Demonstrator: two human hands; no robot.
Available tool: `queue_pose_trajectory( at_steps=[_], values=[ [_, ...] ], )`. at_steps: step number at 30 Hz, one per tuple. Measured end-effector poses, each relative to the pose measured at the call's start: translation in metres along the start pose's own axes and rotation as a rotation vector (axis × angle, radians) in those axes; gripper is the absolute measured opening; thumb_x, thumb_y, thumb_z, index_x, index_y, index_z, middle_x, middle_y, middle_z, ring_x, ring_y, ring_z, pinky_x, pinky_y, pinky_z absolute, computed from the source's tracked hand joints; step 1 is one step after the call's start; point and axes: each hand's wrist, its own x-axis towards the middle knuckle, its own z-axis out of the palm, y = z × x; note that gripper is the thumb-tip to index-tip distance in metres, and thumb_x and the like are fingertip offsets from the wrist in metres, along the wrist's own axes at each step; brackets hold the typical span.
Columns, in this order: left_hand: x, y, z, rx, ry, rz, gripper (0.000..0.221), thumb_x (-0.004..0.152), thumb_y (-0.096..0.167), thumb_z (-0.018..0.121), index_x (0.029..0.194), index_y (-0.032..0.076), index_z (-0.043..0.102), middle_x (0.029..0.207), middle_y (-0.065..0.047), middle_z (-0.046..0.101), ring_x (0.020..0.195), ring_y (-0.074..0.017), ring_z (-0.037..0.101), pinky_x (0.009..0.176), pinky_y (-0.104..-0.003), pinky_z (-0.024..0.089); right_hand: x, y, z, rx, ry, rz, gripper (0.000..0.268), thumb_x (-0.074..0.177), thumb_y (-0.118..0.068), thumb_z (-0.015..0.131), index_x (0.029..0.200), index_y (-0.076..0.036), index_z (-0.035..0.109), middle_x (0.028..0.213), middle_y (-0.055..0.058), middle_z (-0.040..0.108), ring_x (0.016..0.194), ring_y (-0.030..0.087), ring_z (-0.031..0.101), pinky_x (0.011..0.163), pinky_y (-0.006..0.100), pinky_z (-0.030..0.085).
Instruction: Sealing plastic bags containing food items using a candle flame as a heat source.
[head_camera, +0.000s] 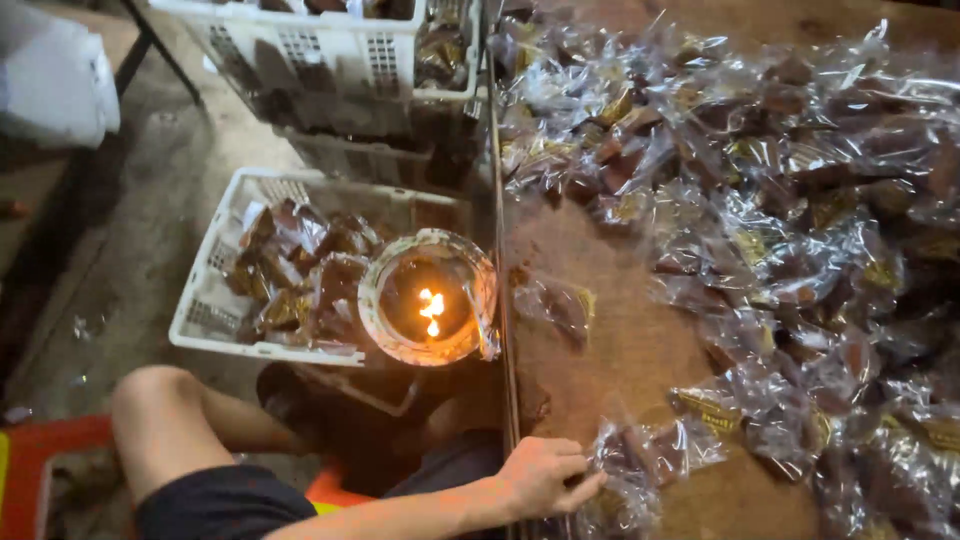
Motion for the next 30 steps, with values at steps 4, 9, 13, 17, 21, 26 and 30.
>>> queue_pose_trajectory(
  at_steps=[4,9,13,17,21,26,30],
  values=[
    [-0.001,0.000,0.000,0.018,0.013,-0.005,0.046,0.101,0.026,0.069,0.062,0.010,0.049,0.061,-0.004,0.050,0.054,-0.0250,0.055,0.043,-0.038,0.038,-0.026,-0.030,0.093,-0.066,0.156,0.136,0.102,0.101,-0.090,0.057,0.142,0.004,0.060,0.139,0.033,0.051,0.124,0.057,0.046,0.095,0.080,0.025],
    [0.004,0.001,-0.001,-0.007,-0.017,-0.025,0.043,0.101,0.026,0.065,0.062,0.010,0.053,0.062,-0.004,0.054,0.055,-0.0237,0.056,0.045,-0.038,0.039,-0.074,-0.117,0.113,0.075,0.133,-0.377,0.073,0.112,-0.059,0.069,0.129,0.012,0.069,0.123,0.035,0.066,0.113,0.051,0.061,0.093,0.060,0.045],
    [-0.002,-0.004,0.009,0.026,-0.086,-0.070,0.043,0.100,0.030,0.061,0.065,0.008,0.052,0.064,-0.010,0.057,0.059,-0.0324,0.059,0.050,-0.047,0.042,-0.156,-0.194,0.110,-0.028,-0.104,-0.341,0.079,0.090,-0.068,0.068,0.126,0.003,0.071,0.126,0.030,0.060,0.116,0.048,0.058,0.102,0.051,0.041],
    [0.002,-0.020,0.008,-0.011,-0.257,-0.055,0.042,0.102,0.030,0.056,0.067,0.008,0.052,0.070,-0.010,0.063,0.066,-0.0341,0.063,0.056,-0.047,0.044,-0.240,-0.236,0.102,-0.384,-0.248,-0.387,0.083,0.084,-0.076,0.059,0.110,0.002,0.070,0.117,0.030,0.066,0.110,0.048,0.061,0.093,0.057,0.048],
    [-0.009,-0.015,-0.005,-0.126,-0.454,-0.120,0.033,0.095,0.038,0.058,0.076,0.013,0.066,0.074,-0.013,0.069,0.079,-0.0389,0.070,0.068,-0.048,0.056,-0.345,-0.279,0.024,-0.249,-0.386,-0.462,0.079,0.091,-0.062,0.064,0.146,-0.006,0.055,0.144,0.034,0.051,0.132,0.052,0.053,0.108,0.060,0.047],
    [-0.034,-0.011,-0.050,-0.461,-0.389,-0.284,0.028,0.097,0.036,0.063,0.080,0.014,0.067,0.086,-0.014,0.070,0.090,-0.0386,0.070,0.077,-0.046,0.055,-0.336,-0.216,0.032,-0.392,-0.475,-0.501,0.061,0.095,-0.058,0.062,0.126,-0.006,0.070,0.124,0.024,0.069,0.121,0.044,0.064,0.104,0.054,0.051],
    [-0.047,-0.012,-0.084,-0.568,-0.286,-0.399,0.030,0.100,0.036,0.067,0.082,0.012,0.071,0.086,-0.014,0.071,0.090,-0.0355,0.071,0.082,-0.043,0.056,-0.321,-0.194,0.011,-0.049,-0.698,-0.144,0.064,0.083,-0.040,0.079,0.138,-0.013,0.062,0.119,0.027,0.067,0.101,0.041,0.064,0.081,0.048,0.051]
  ],
)
